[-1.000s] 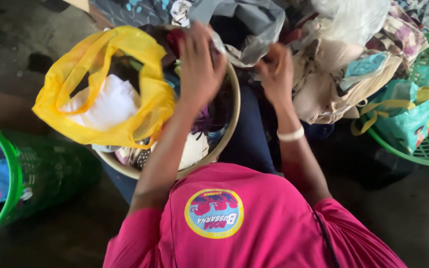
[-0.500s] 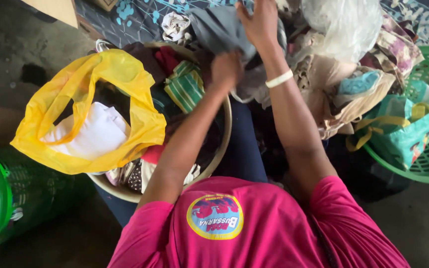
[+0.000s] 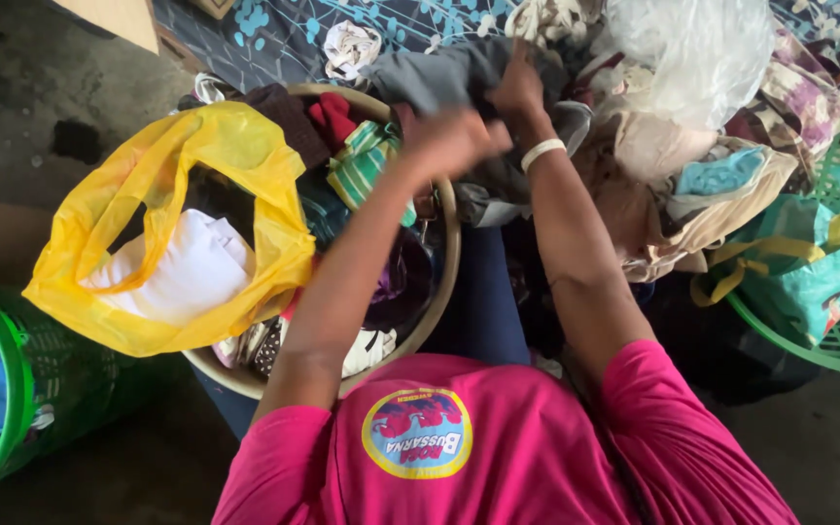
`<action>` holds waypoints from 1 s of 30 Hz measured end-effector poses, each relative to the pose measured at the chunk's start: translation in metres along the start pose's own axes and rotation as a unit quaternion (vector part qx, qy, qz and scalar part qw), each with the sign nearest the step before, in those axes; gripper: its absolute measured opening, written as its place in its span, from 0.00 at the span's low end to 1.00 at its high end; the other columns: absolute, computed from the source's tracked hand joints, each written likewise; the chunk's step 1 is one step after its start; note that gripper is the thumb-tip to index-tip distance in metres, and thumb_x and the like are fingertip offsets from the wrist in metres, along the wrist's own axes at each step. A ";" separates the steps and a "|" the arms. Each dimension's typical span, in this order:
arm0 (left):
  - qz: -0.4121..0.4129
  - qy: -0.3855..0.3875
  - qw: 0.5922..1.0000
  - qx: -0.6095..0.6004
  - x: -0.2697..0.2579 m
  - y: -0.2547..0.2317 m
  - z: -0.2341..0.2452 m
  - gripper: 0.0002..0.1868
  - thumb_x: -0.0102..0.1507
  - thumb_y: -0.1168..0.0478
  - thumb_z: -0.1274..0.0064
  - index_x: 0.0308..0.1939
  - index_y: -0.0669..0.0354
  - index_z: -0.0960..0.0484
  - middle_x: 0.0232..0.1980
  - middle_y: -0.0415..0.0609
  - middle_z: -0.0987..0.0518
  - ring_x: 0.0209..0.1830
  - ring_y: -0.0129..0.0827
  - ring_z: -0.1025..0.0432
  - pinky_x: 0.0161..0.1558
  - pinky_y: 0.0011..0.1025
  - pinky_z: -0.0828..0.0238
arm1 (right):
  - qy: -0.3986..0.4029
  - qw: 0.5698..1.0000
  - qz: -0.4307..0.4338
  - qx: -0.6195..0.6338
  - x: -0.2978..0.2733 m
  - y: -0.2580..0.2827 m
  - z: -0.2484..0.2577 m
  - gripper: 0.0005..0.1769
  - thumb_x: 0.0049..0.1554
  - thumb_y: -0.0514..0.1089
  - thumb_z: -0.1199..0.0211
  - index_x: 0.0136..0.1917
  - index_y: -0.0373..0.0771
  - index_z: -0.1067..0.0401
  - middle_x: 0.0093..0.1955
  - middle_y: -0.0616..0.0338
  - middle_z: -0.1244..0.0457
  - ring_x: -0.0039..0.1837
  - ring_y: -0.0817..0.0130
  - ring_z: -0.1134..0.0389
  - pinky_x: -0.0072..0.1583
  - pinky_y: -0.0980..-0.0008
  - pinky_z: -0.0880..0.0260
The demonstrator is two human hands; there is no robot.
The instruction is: The person sits on the floor and sorts through a pile of clothes in a basin, picking up items one by one, unfolding them, and placing them into a plastic bag. They handle several garments including patterned and solid-colored pieces.
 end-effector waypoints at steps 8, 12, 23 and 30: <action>0.187 -0.239 0.947 0.107 0.146 0.186 -0.026 0.47 0.67 0.35 0.44 0.70 0.73 0.42 0.55 0.62 0.23 0.53 0.53 0.27 0.53 0.49 0.30 | -0.002 0.998 0.009 0.056 -0.025 -0.034 -0.007 0.34 0.48 0.43 0.33 0.68 0.40 0.35 0.57 0.41 0.32 0.55 0.38 0.30 0.52 0.48 0.29; 0.216 -0.162 0.954 0.129 0.140 0.186 -0.030 0.36 0.62 0.34 0.38 0.54 0.65 0.21 0.43 0.52 0.16 0.38 0.48 0.22 0.57 0.50 0.42 | -0.027 0.983 -0.019 0.181 -0.055 -0.006 0.030 0.29 0.45 0.40 0.33 0.61 0.34 0.29 0.50 0.48 0.30 0.46 0.55 0.30 0.48 0.62 0.29; -0.082 -0.501 0.860 -0.049 0.081 0.141 0.034 0.18 0.54 0.57 0.36 0.46 0.55 0.17 0.38 0.53 0.15 0.33 0.54 0.22 0.35 0.46 0.28 | -0.125 0.842 0.014 0.524 -0.075 0.042 0.155 0.29 0.56 0.22 0.43 0.67 0.41 0.35 0.50 0.56 0.32 0.36 0.74 0.37 0.36 0.76 0.34; -0.113 -0.518 0.848 -0.025 0.035 0.078 0.048 0.15 0.54 0.62 0.39 0.43 0.60 0.18 0.36 0.54 0.16 0.30 0.51 0.24 0.35 0.44 0.28 | -0.177 0.775 0.163 0.584 -0.104 0.056 0.215 0.11 0.61 0.22 0.35 0.48 0.34 0.32 0.38 0.62 0.41 0.38 0.74 0.46 0.42 0.71 0.44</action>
Point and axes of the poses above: each hand's wrist, its own x-axis towards the middle knuckle, its own z-axis out of the back of the hand, y = z × x, the point moved 2 cm from there along x, towards the middle knuckle
